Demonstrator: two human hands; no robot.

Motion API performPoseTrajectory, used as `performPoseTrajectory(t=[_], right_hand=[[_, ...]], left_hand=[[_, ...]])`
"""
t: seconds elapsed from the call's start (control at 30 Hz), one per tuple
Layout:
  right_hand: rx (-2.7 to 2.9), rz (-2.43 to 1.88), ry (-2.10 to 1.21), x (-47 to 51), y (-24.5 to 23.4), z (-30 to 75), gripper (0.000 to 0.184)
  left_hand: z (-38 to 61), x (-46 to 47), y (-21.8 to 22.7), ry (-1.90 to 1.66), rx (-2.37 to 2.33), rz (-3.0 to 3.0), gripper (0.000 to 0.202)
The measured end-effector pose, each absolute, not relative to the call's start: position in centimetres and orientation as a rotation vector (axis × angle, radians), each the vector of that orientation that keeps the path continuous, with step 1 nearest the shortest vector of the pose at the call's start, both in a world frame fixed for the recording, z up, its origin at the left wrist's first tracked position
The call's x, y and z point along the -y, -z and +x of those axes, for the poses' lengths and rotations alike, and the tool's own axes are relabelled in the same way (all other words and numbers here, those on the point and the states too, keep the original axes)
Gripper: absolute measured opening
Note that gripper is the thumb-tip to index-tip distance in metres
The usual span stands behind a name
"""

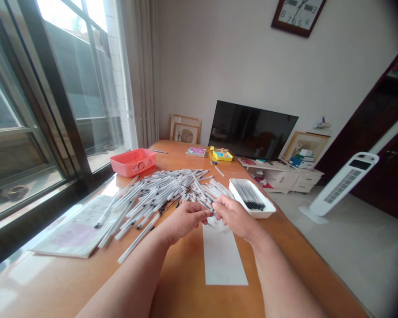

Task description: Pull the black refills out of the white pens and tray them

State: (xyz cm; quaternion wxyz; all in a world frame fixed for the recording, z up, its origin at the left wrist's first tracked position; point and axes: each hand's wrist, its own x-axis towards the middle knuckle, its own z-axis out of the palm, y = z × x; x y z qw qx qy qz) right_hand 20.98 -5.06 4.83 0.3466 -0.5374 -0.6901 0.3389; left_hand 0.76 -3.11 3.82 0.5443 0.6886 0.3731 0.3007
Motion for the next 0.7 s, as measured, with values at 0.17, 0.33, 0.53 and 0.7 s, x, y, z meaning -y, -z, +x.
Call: performPoseTrajectory(t=[0.17,0.33,0.53,0.7], right_hand=[[1.835,-1.409,-0.741,4.6,-4.0,20.6,0.040],[1.799,-1.401,-0.819,4.5,-3.9,20.3,0.050],[1.759,-1.383,-0.780,5.1,-5.0,20.5,0.047],[1.847,-1.372,-0.740,5.0,-4.3,20.7,0.036]], left_hand=[[0.9,3.1,-3.4,-0.707,-0.899,1.698,0.045],[1.0,3.0,-3.2,-0.724,-0.881,1.697,0.046],[0.9,2.9,-3.0,-0.747,-0.878,1.651,0.046],[1.0,2.8,-2.8,-0.753,-0.882,1.667,0.046]])
